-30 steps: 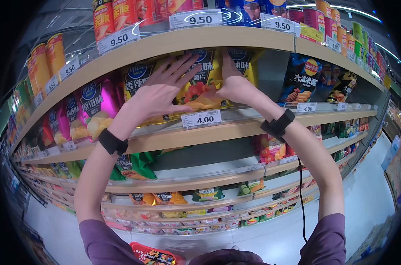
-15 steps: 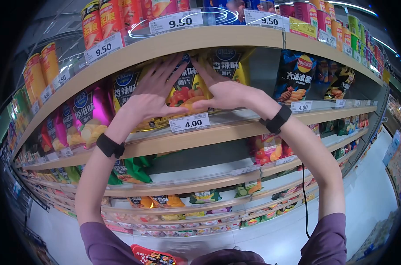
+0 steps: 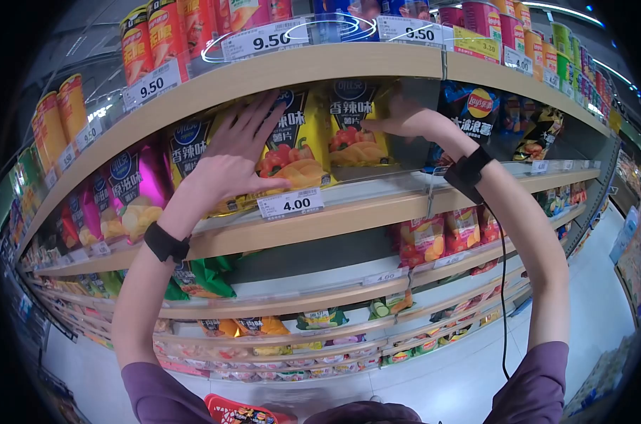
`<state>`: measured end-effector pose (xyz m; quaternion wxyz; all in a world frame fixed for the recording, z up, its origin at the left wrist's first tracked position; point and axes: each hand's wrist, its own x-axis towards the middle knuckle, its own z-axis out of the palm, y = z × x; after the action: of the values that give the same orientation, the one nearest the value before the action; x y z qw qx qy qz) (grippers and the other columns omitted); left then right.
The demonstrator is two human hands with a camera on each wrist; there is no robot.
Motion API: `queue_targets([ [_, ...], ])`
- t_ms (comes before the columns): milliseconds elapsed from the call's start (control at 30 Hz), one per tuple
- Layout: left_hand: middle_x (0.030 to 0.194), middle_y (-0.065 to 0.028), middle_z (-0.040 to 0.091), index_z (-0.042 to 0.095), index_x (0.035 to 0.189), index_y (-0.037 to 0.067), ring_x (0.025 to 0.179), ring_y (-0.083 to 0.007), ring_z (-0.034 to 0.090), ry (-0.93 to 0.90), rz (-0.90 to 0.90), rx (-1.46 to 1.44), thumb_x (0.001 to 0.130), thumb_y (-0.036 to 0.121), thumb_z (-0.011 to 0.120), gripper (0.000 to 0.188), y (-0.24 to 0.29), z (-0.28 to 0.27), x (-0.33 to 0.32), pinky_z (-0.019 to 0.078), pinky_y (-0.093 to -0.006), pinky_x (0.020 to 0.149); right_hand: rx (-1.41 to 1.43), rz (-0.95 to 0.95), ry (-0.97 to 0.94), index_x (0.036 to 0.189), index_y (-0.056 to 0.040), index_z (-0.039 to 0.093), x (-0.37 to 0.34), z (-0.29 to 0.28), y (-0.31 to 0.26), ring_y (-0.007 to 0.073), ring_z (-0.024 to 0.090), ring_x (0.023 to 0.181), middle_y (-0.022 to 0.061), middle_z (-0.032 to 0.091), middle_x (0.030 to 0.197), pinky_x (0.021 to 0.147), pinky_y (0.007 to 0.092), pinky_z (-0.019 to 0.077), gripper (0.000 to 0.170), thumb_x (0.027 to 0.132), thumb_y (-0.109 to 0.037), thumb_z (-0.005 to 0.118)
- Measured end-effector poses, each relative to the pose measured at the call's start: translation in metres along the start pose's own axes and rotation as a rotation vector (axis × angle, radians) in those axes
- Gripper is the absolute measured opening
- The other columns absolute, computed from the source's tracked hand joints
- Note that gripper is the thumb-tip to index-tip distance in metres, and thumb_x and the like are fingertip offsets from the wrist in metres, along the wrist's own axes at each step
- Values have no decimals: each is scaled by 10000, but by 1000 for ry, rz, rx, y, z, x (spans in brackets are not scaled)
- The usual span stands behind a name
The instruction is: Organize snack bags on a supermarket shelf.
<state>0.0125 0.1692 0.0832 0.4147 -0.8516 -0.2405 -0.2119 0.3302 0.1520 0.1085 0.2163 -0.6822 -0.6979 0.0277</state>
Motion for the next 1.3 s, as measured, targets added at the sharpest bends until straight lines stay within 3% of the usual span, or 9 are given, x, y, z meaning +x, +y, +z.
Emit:
queue_targets([
  [133, 1581, -213, 213, 232, 1516, -1, 1466, -366, 210, -20, -4, -6, 731, 675, 698, 1136, 0, 0, 1, 191, -484, 1204, 344, -5, -58, 1515, -8, 218, 29, 7, 13, 340, 559, 1226, 204, 402, 1476, 836, 383, 607, 957, 830, -400, 759],
  [433, 1580, -217, 212, 235, 1514, -2, 1462, -372, 216, 18, 23, 21, 721, 694, 686, 1148, 0, 4, 1, 201, -483, 1202, 208, -25, -131, 1510, 26, 127, 31, 4, 12, 335, 645, 1108, 225, 390, 1488, 874, 397, 539, 1002, 838, -378, 750],
  [633, 1584, -202, 217, 267, 1513, 26, 1436, -371, 267, 1, 12, 47, 733, 719, 654, 1113, 2, 1, -1, 227, -475, 1186, -114, -3, -100, 1401, 54, 393, 28, 1, -3, 315, 672, 1038, 220, 608, 1257, 882, 397, 537, 815, 834, -425, 729],
  [733, 1587, -199, 216, 267, 1518, 34, 1433, -370, 273, -11, 1, 60, 743, 736, 628, 1106, 2, -1, -2, 231, -474, 1182, -511, -118, 125, 1238, 73, 568, 37, 11, -2, 343, 679, 978, 235, 658, 1136, 859, 409, 547, 652, 828, -409, 729],
  [867, 1583, -208, 225, 262, 1521, 27, 1428, -369, 285, -1, -39, 71, 792, 721, 590, 1058, 7, 0, -6, 239, -459, 1181, -464, -183, 248, 1086, 32, 673, -10, -2, -28, 355, 656, 1051, 231, 676, 1110, 874, 418, 540, 425, 871, -333, 685],
  [1067, 1518, -232, 340, 308, 1489, 4, 1373, -375, 379, 115, -159, -77, 906, 554, 580, 847, 39, -27, -20, 299, -441, 1151, -11, -369, 170, 1378, 6, 471, -37, 22, -42, 360, 673, 968, 243, 686, 1020, 871, 387, 521, 640, 889, -352, 678],
  [1167, 1432, -188, 468, 415, 1418, 13, 1321, -356, 450, 256, -183, -219, 890, 410, 664, 706, 76, -52, -40, 354, -476, 1092, 84, -311, 23, 1348, 47, 456, -65, 20, -58, 390, 635, 1035, 257, 654, 1094, 901, 400, 503, 634, 894, -337, 675],
  [1233, 1218, -116, 637, 623, 1200, 45, 1109, -309, 593, 421, -146, -320, 834, 305, 722, 460, 110, -53, -69, 443, -456, 988, 174, -556, 296, 1342, 35, 468, -80, 42, -47, 377, 634, 1043, 245, 638, 1150, 908, 397, 499, 591, 900, -299, 673],
  [1300, 1117, -88, 655, 672, 1098, 73, 998, -279, 620, 311, -98, -594, 810, 163, 681, 302, 160, -52, -113, 484, -430, 924, 300, -795, 511, 1331, 7, 500, -101, 66, -45, 333, 639, 1058, 204, 613, 1239, 910, 391, 498, 514, 893, -187, 687],
])
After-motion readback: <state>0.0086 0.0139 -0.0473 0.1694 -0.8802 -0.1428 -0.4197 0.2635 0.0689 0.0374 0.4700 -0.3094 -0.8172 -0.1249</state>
